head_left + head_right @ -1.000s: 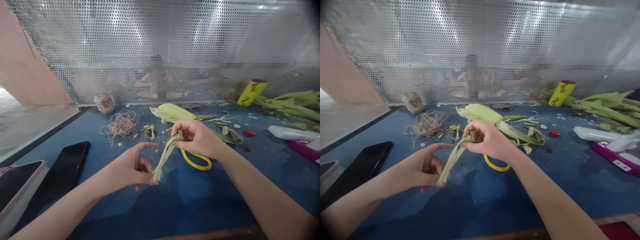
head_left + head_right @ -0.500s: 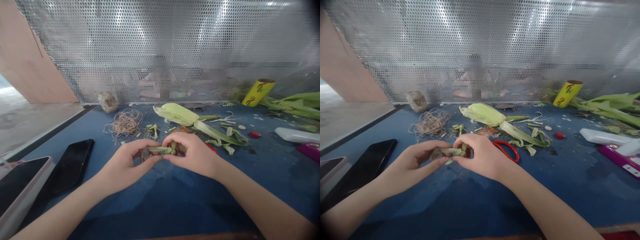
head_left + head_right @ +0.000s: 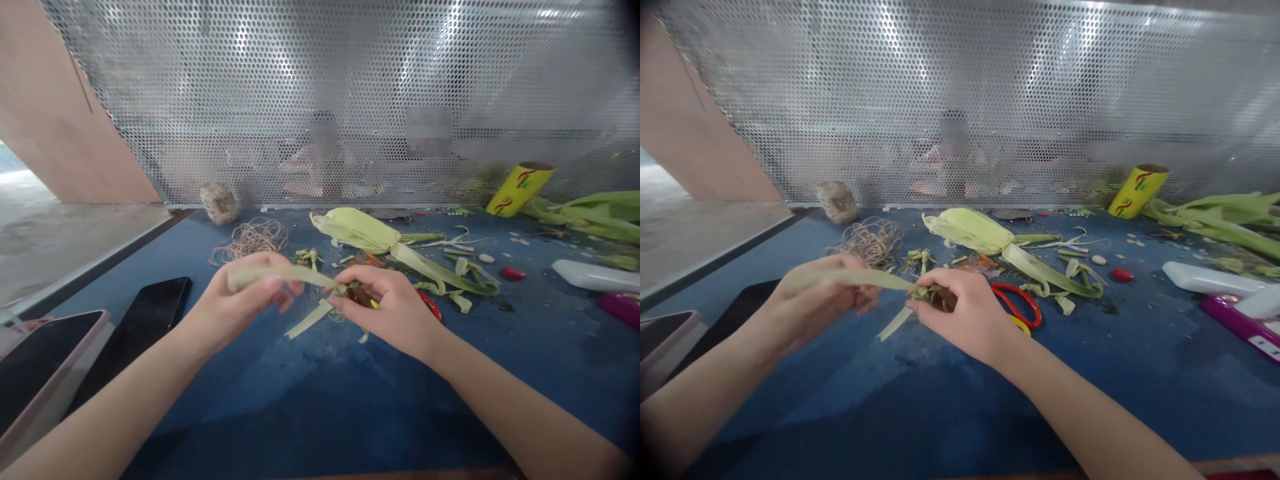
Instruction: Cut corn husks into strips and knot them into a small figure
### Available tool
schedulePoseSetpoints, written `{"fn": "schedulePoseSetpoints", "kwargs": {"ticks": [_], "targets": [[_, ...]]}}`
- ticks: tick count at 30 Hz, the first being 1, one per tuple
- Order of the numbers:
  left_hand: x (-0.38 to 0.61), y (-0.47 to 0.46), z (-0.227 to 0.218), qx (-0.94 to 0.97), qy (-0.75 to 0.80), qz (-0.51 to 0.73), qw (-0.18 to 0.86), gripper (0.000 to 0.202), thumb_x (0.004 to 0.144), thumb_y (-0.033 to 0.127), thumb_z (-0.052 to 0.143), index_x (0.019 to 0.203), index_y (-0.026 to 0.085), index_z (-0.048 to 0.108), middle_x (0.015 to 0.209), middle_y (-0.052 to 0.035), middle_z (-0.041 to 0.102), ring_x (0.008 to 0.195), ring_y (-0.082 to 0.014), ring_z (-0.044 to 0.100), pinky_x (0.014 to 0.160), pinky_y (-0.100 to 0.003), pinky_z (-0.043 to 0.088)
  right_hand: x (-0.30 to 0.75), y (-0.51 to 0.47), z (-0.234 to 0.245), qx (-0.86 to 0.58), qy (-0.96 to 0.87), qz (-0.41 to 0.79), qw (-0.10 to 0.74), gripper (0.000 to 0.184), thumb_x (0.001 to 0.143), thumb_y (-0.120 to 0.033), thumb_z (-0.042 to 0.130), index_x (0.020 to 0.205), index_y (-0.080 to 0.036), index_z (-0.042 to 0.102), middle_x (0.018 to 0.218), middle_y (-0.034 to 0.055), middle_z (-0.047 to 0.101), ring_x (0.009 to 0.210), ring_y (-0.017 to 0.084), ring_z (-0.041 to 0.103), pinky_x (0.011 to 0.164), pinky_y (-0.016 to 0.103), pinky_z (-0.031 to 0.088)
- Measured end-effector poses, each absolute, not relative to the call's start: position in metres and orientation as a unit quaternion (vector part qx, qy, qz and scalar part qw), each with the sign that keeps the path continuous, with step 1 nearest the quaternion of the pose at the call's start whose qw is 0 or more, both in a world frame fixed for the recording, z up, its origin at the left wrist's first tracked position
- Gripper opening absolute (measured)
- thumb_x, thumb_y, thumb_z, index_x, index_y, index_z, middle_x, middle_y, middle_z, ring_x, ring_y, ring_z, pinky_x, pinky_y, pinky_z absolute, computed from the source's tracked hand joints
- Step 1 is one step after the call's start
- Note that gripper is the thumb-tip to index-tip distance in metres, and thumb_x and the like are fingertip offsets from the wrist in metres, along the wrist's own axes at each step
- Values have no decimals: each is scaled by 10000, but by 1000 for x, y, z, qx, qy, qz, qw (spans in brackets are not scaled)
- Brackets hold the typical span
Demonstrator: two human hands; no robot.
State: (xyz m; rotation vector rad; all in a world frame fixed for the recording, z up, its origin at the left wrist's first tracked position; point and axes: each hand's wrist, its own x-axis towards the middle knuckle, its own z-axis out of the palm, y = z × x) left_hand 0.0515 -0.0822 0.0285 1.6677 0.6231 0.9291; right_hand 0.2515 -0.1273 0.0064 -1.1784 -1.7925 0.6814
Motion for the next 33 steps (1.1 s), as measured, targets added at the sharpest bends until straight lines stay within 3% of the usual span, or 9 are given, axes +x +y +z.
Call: {"fn": "schedulePoseSetpoints", "kwargs": {"ticks": [2, 3, 6, 8, 12, 17, 21, 24, 33], "targets": [[53, -80, 20, 653, 164, 402, 620, 657, 545, 650, 659, 1053, 244, 572, 944, -47, 589, 847, -213, 546, 702, -316, 465, 250, -127, 6, -464, -714, 277, 445, 105, 757, -273, 601, 811, -186, 624, 647, -18, 579, 519, 85, 493, 486, 192, 414], [56, -80, 15, 670, 148, 382, 619, 733, 502, 566, 745, 1128, 257, 521, 1015, -53, 570, 896, -222, 541, 718, -312, 465, 250, -128, 6, -462, -713, 277, 450, 110, 757, -272, 603, 823, -185, 620, 662, -15, 589, 532, 88, 508, 497, 192, 424], [64, -87, 8, 723, 247, 353, 540, 493, 672, 279, 730, 1104, 229, 499, 1016, -57, 562, 954, -202, 525, 829, -323, 429, 250, -128, 5, -457, -720, 251, 458, 134, 748, -268, 619, 859, -193, 610, 741, -1, 620, 600, 107, 552, 551, 206, 453], [68, -95, 8, 733, 304, 340, 504, 239, 814, 331, 559, 1007, 192, 537, 975, -63, 585, 912, -193, 543, 828, -320, 434, 249, -128, 4, -451, -739, 224, 448, 151, 748, -265, 625, 885, -207, 599, 799, 4, 633, 655, 121, 572, 599, 219, 464], [75, -107, 12, 769, 366, 340, 398, 201, 850, 343, 476, 903, 192, 598, 1075, -50, 573, 892, -191, 560, 783, -269, 440, 243, -131, 1, -456, -757, 218, 413, 199, 781, -254, 586, 970, -230, 528, 894, 9, 637, 765, 143, 599, 676, 246, 467], [82, -110, 7, 743, 426, 367, 363, 167, 880, 266, 407, 923, 198, 552, 761, 9, 591, 674, -130, 554, 629, -214, 432, 236, -137, -1, -454, -776, 211, 384, 305, 798, -269, 569, 1074, -228, 445, 1005, 36, 615, 885, 177, 590, 714, 267, 450], [86, -104, 3, 675, 457, 381, 437, 152, 883, 302, 402, 864, 192, 505, 486, 82, 394, 434, -88, 400, 440, -190, 344, 238, -135, -2, -465, -769, 231, 374, 121, 886, -206, 413, 986, -219, 479, 904, 17, 624, 817, 148, 589, 692, 254, 431], [83, -98, 1, 652, 471, 380, 456, 158, 857, 329, 457, 796, 193, 508, 453, 101, 304, 379, -68, 297, 382, -181, 264, 242, -129, -4, -476, -775, 213, 358, 104, 874, -183, 436, 823, -210, 523, 771, -8, 607, 706, 124, 563, 633, 230, 404], [73, -96, 2, 734, 494, 347, 311, 265, 813, 331, 522, 597, 183, 559, 392, 72, 429, 373, -83, 409, 442, -209, 340, 257, -121, 0, -479, -747, 288, 359, 125, 800, -192, 551, 678, -196, 526, 570, -46, 503, 516, 82, 441, 471, 191, 330]]}}
